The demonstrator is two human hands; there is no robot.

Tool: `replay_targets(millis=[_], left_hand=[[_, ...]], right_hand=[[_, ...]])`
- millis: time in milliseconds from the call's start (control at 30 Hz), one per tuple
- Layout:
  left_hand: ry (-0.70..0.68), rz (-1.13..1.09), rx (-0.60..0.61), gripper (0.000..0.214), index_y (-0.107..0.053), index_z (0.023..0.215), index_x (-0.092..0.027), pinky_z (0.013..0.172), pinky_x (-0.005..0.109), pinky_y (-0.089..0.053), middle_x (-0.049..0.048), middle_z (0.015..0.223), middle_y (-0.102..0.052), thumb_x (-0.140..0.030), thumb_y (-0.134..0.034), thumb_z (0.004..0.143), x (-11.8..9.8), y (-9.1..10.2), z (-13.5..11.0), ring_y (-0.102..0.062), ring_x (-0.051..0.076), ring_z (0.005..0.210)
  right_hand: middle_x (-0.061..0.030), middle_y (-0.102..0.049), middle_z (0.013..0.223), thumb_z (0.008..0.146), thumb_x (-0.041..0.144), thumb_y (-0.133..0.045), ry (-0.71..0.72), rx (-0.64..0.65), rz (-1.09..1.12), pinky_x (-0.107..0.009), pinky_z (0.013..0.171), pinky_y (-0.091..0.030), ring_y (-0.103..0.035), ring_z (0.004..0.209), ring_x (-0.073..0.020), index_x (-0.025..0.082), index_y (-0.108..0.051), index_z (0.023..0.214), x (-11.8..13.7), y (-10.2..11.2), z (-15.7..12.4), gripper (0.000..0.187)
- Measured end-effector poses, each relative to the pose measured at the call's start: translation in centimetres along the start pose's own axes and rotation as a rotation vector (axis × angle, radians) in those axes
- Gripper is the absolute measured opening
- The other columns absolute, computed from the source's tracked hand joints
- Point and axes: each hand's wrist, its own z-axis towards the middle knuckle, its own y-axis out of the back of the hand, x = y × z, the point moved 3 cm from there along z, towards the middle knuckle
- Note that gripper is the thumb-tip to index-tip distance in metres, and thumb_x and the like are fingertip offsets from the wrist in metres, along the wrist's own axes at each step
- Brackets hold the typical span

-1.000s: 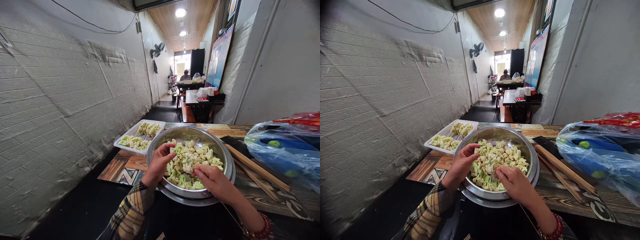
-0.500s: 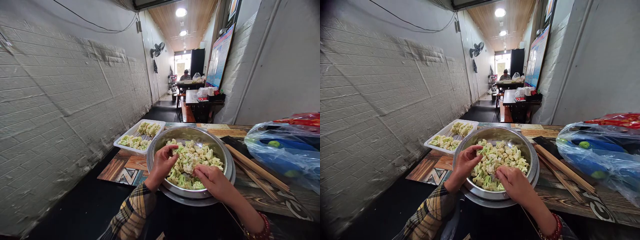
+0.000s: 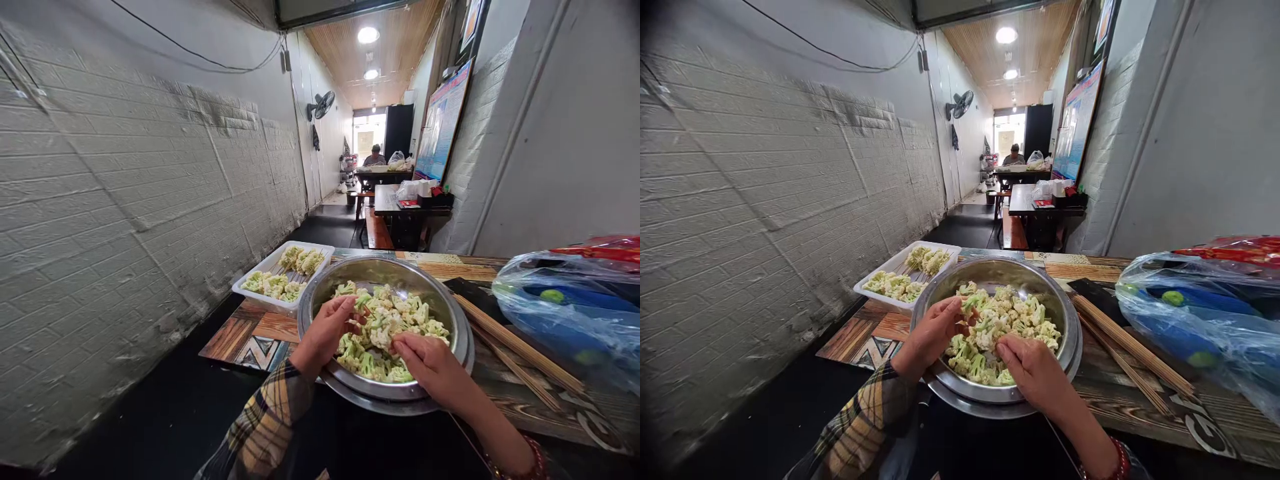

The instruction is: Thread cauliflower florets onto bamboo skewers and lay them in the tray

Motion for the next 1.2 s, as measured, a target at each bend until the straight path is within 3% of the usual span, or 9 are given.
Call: replay_targets(millis=[133, 333, 567, 1200], left_hand=[[-0.006, -0.001, -0.007, 0.026, -0.059, 0.07, -0.012, 0.052, 0.02, -0.037, 0.0008, 0.068, -0.053, -0.037, -0.065, 0.077, 0.25, 0.15, 0.19, -0.048, 0.008, 0.058], [-0.047, 0.014, -0.017, 0.02, -0.059, 0.068, -0.013, 0.051, 0.021, -0.036, -0.0012, 0.062, -0.05, -0.031, -0.063, 0.075, 0.17, 0.07, 0.37, -0.044, 0.007, 0.055], [-0.087, 0.165, -0.136, 0.016, -0.057, 0.065, -0.014, 0.05, 0.021, -0.033, -0.0034, 0.056, -0.049, -0.028, -0.061, 0.073, 0.1, 0.25, 0.44, -0.043, 0.007, 0.051], [-0.046, 0.205, -0.02, 0.012, -0.055, 0.057, -0.015, 0.057, 0.022, -0.037, -0.0028, 0.057, -0.051, -0.021, -0.057, 0.067, -0.09, -0.05, 0.3, -0.044, 0.008, 0.055]], right_hand=[[0.0007, -0.053, 0.069, 0.097, 0.028, -0.033, -0.003, 0.013, -0.01, -0.027, 0.063, -0.035, -0.053, 0.066, -0.014, 0.02, -0.048, 0.073, 0.24, -0.08, 0.06, 0.03], [0.0001, -0.053, 0.067, 0.097, 0.029, -0.033, -0.029, 0.014, -0.055, -0.028, 0.062, -0.035, -0.053, 0.065, -0.0152, 0.02, -0.046, 0.071, 0.03, -0.39, 0.05, 0.03], [-0.0005, -0.055, 0.067, 0.097, 0.03, -0.031, -0.015, 0.02, -0.117, -0.028, 0.062, -0.035, -0.055, 0.065, -0.016, 0.021, -0.046, 0.071, -0.1, -0.78, -0.05, 0.031], [0.0007, -0.052, 0.062, 0.096, 0.028, -0.032, 0.009, -0.011, -0.138, -0.026, 0.058, -0.036, -0.053, 0.059, -0.0141, 0.021, -0.044, 0.069, 0.36, -0.74, -0.16, 0.031]])
